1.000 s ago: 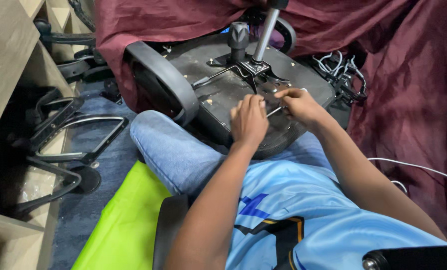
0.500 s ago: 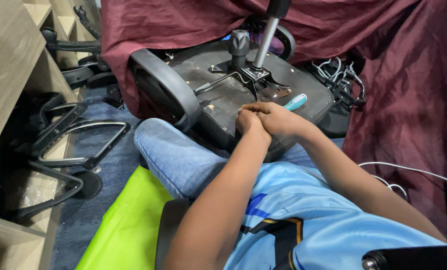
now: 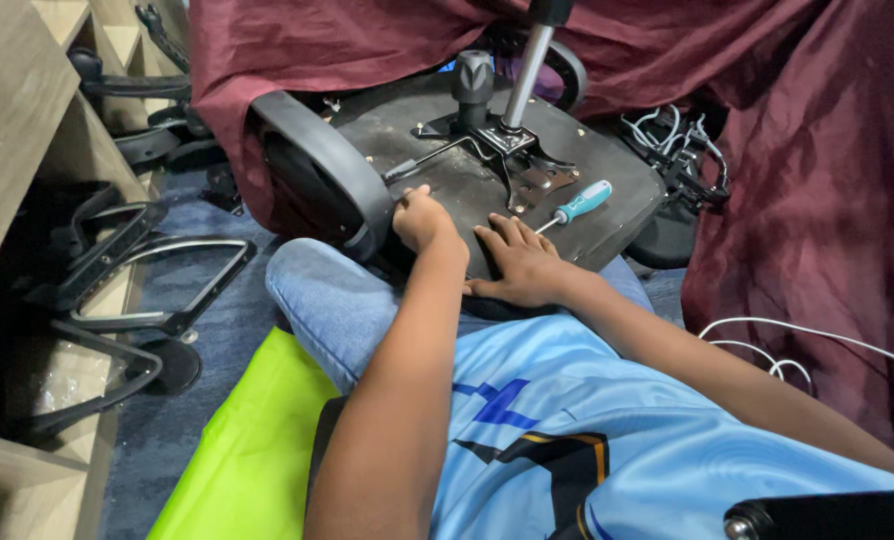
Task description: The person sits on the floor and uses a screwdriver to tighten screws on the metal base of an office chair. They repeatedly adjust the screwdriver and reposition their hands to secure the components of the chair base.
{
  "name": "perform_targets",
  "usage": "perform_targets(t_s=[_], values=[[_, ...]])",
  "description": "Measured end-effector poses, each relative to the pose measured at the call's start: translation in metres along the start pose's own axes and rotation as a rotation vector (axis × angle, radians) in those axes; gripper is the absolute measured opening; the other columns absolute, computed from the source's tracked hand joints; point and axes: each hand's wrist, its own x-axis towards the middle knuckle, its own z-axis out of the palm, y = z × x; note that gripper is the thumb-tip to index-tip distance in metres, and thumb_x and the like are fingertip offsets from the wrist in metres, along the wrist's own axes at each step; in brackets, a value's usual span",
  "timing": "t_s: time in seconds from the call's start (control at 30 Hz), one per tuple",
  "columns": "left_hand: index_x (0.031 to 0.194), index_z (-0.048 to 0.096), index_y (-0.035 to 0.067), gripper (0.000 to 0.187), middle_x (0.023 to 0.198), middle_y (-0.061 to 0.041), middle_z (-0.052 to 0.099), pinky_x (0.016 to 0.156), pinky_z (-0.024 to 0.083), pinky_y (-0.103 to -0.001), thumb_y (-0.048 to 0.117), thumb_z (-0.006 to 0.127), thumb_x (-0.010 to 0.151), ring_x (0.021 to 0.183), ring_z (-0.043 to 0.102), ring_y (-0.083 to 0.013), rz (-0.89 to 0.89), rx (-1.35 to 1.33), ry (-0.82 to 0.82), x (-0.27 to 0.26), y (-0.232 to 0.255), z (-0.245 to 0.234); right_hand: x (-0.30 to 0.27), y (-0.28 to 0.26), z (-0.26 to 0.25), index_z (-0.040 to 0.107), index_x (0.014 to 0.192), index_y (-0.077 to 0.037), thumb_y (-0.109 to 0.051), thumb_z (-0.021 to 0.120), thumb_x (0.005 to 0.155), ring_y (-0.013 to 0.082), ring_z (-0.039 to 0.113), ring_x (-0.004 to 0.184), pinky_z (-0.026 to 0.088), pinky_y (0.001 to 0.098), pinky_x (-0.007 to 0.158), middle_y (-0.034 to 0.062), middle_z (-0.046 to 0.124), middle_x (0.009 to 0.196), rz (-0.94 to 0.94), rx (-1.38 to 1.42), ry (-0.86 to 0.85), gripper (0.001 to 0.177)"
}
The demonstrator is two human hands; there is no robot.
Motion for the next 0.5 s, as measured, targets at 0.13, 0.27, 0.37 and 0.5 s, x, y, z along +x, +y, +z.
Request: perform_targets(t_s=[0.13, 0.27, 0.37, 0.5], values=[[0.108, 0.08, 0.009, 0.034, 0.106, -0.014, 0.078, 0.071, 0.057, -0.039, 0.031, 0.056, 0.097, 0.09, 0.074, -0.0303, -0.047, -0.023, -0.025, 0.007, -0.004, 0.003, 0.003, 0.005, -0.005, 0.023, 0.161, -0.016, -0.077, 0.064, 0.076, 0.0432, 0.007, 0.155, 0.018, 0.0544, 0.123, 0.018, 0.012, 0.169, -0.023, 0.032, -0.036, 0.112], [0.108, 0.076, 0.011, 0.026, 0.097, -0.006, 0.073, 0.057, 0.056, -0.034, 0.029, 0.064, 0.094, 0.077, 0.07, -0.0211, -0.071, -0.014, -0.062, 0.029, -0.022, 0.01, 0.007, 0.011, -0.01, 0.02, 0.161, -0.013, -0.078, 0.063, 0.077, 0.0431, 0.006, 0.155, 0.017, 0.0528, 0.123, 0.0205, 0.009, 0.168, -0.05, 0.015, -0.077, 0.115], [0.104, 0.072, 0.008, 0.024, 0.082, -0.006, 0.064, 0.051, 0.045, -0.032, 0.029, 0.063, 0.099, 0.063, 0.056, -0.0188, -0.05, -0.159, -0.191, 0.051, -0.046, 0.022, 0.006, 0.022, -0.014, 0.018, 0.162, -0.013, -0.078, 0.062, 0.078, 0.0413, 0.005, 0.156, 0.017, 0.0533, 0.122, 0.02, 0.007, 0.168, -0.069, 0.022, -0.123, 0.115], [0.098, 0.069, 0.002, 0.025, 0.08, -0.007, 0.068, 0.051, 0.049, -0.028, 0.025, 0.06, 0.101, 0.062, 0.063, -0.0148, 0.05, -0.086, -0.37, 0.07, -0.077, 0.033, 0.003, 0.033, -0.018, 0.024, 0.16, -0.017, -0.077, 0.063, 0.076, 0.0398, 0.009, 0.155, 0.019, 0.0522, 0.122, 0.0157, 0.01, 0.169, -0.075, 0.058, -0.103, 0.111]])
